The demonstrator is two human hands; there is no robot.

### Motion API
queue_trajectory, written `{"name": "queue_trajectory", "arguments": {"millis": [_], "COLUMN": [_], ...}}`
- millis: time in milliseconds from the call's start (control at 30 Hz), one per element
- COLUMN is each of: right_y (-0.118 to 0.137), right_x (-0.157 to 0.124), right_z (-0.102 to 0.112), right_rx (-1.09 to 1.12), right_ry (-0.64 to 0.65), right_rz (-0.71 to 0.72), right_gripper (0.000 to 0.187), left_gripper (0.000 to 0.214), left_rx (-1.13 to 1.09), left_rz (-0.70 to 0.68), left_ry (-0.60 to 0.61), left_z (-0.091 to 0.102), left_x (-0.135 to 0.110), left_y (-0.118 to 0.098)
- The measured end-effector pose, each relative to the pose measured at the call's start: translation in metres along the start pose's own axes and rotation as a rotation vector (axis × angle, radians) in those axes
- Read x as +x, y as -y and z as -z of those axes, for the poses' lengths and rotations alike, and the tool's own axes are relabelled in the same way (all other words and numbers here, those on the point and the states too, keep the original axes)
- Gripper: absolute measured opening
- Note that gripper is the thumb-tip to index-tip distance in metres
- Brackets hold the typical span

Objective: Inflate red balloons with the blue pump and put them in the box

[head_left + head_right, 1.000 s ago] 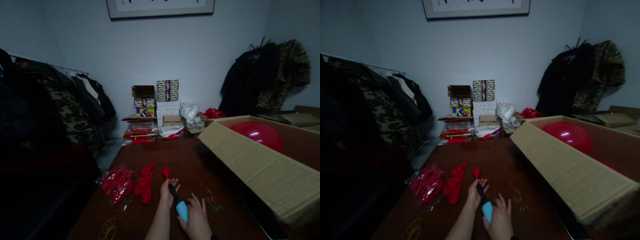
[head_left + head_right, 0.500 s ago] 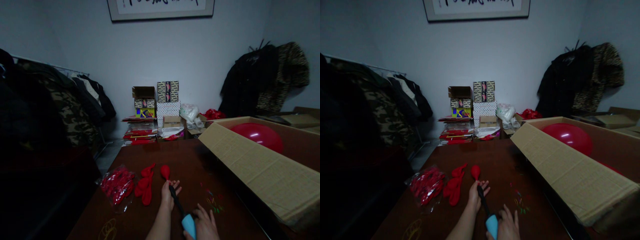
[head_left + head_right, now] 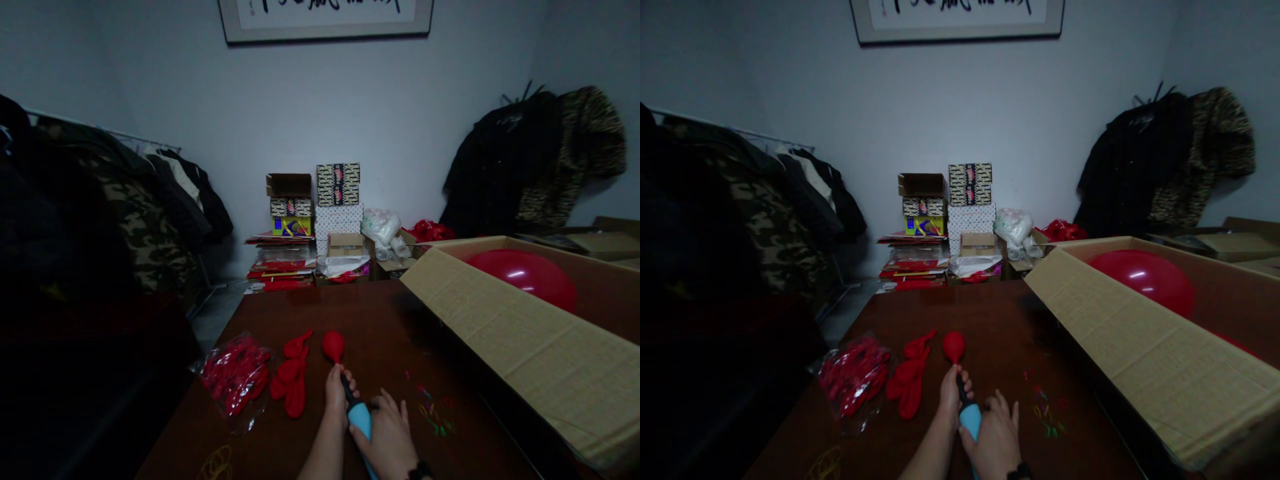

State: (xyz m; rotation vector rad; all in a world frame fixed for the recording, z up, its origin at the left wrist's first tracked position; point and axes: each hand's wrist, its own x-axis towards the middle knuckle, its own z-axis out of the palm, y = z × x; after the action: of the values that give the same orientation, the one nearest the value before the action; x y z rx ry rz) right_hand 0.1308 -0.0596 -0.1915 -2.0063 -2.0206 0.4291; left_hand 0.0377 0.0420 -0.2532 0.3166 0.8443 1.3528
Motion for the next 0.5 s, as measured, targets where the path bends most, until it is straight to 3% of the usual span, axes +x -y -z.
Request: {"name": "queue_trajectory", "arguments": {"millis": [300,500], "right_y": [-0.009,-0.044], "right_x": [-0.024,-0.052], "right_z": [-0.001,-0.013], "right_rx": [-0.017,-0.072], "right_ry": [-0.002,0.077], "right_rz": [-0.005,0.001], "right_gripper": [0.041,0.029], "left_gripper": [0.020,0.021], "left_rx": [0.031,0.006], "left_rz": [-0.026,-0.033], "left_ry": [-0.031,-0.044], "left_z": [-0.002,-0.004], "left_x": [-0.009,-0.013], "left_y": [0.004,0.002]}}
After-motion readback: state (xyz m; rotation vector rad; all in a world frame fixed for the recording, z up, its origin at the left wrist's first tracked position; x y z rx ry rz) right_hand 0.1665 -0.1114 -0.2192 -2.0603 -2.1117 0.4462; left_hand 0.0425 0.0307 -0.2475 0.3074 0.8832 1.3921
